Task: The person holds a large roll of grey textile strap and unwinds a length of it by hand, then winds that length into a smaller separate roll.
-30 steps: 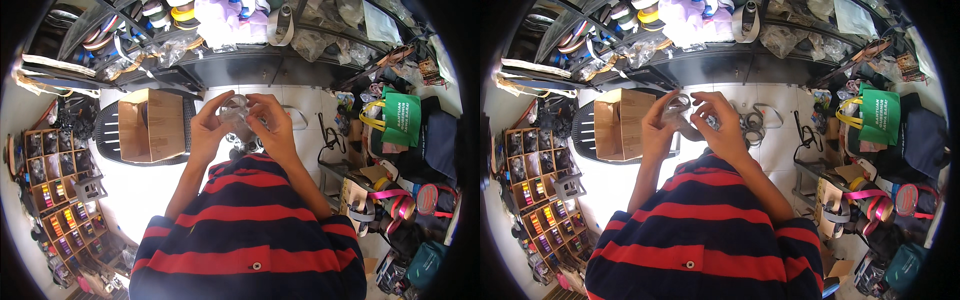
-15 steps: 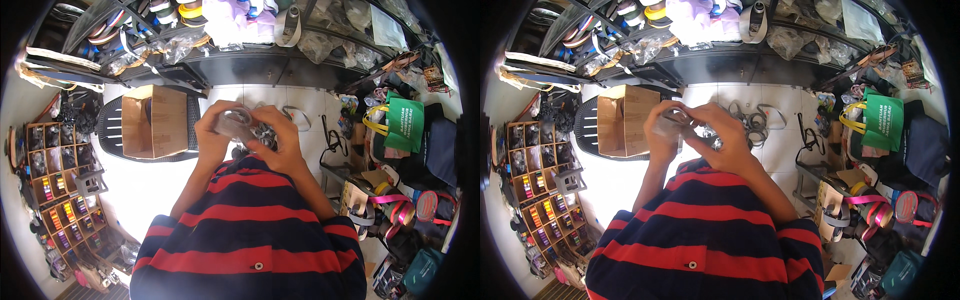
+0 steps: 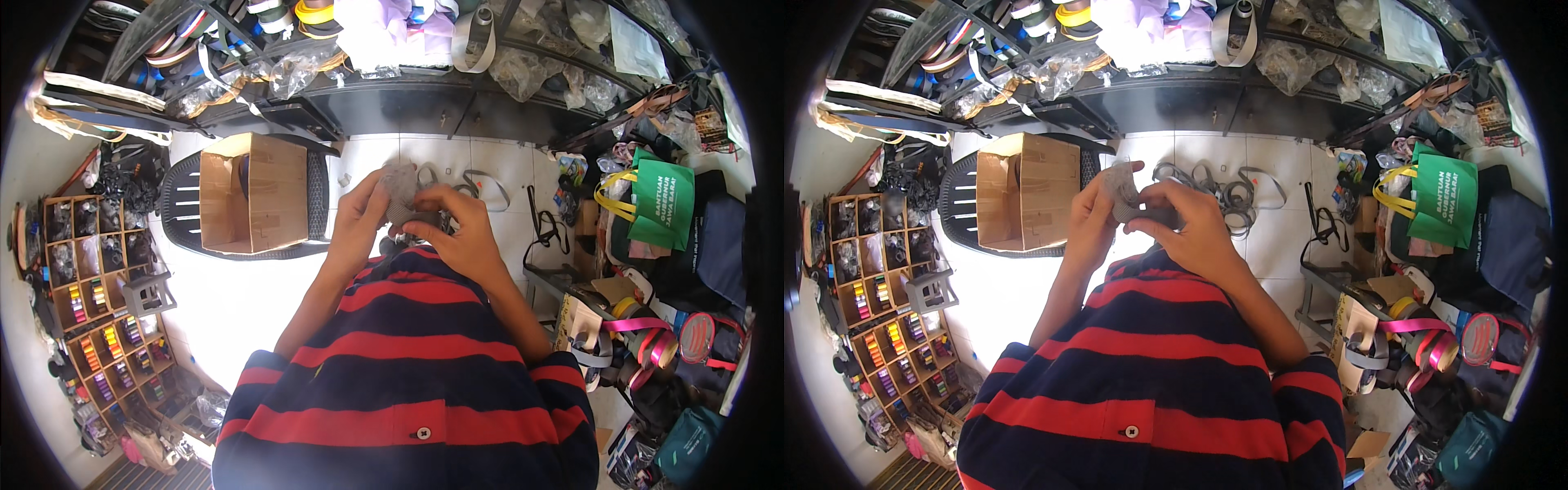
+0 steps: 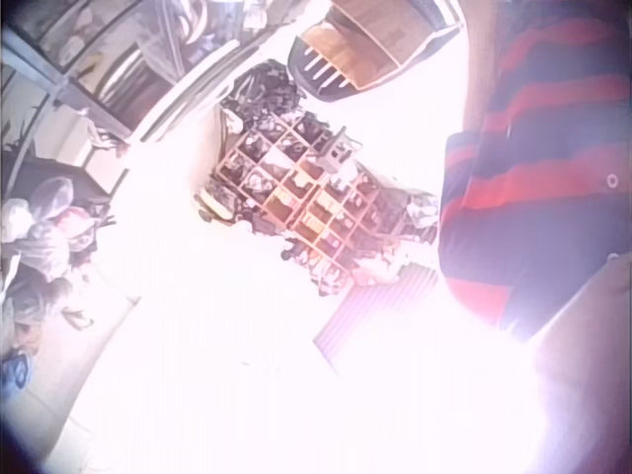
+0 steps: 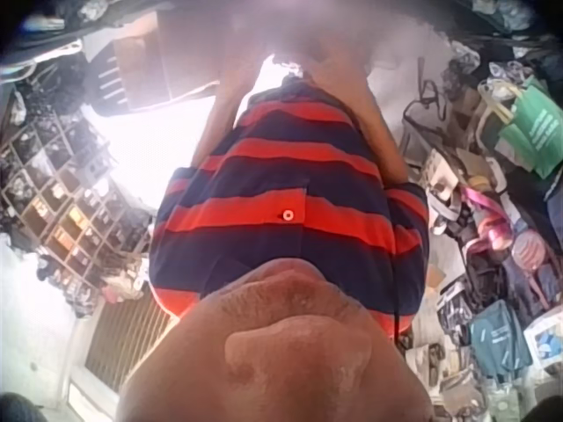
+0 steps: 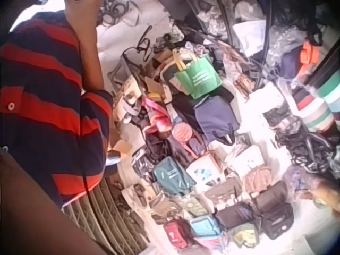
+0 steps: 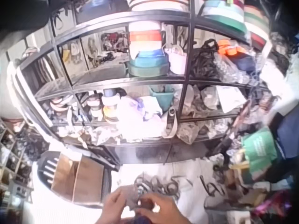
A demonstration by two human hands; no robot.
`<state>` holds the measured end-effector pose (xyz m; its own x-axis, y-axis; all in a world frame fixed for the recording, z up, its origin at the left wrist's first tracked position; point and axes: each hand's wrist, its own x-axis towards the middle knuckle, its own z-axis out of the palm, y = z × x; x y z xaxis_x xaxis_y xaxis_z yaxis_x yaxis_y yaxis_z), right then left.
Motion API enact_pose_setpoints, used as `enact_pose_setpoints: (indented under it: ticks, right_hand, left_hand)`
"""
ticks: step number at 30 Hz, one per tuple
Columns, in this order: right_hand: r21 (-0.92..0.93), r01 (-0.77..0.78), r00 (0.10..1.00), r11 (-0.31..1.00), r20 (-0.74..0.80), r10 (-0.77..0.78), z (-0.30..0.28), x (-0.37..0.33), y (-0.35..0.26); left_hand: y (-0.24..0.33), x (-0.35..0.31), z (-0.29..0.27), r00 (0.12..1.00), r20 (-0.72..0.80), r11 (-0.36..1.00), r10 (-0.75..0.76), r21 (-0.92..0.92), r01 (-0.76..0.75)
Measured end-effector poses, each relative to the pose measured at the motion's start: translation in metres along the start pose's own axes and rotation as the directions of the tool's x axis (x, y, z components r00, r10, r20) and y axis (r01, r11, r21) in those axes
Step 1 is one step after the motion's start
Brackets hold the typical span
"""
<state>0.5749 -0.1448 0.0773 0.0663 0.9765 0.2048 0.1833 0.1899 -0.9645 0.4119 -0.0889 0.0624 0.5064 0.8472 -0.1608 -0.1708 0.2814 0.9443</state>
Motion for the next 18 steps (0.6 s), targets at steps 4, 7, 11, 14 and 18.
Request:
enact_pose_setpoints:
  ticks: [4,7,11,14,18]
  right_hand:
    - [0.178,-0.164,0.985,0.97,-0.023,0.171,0.001,-0.001,-0.002]
    - [0.264,-0.12,0.993,0.957,0.04,0.113,-0.002,-0.004,0.019]
    - [0.293,-0.328,0.926,0.898,0.287,0.245,-0.025,0.007,0.016]
    - [0.178,-0.467,0.803,0.866,0.495,0.331,-0.04,0.022,0.004]
    - [0.119,-0.496,0.785,0.86,0.485,0.385,-0.038,0.029,-0.003]
  left_hand:
    - [0.002,-0.004,0.01,0.999,-0.03,0.995,0.038,0.091,-0.035]
    - [0.012,-0.005,0.009,0.995,-0.08,0.912,0.057,0.41,-0.02]
    - [0.045,-0.001,0.011,0.796,0.251,0.27,0.551,0.849,-0.454]
    - [0.069,0.006,0.006,0.758,0.601,0.351,0.254,0.673,-0.651]
    - [0.067,0.017,0.001,0.857,0.509,0.494,0.077,0.727,-0.476]
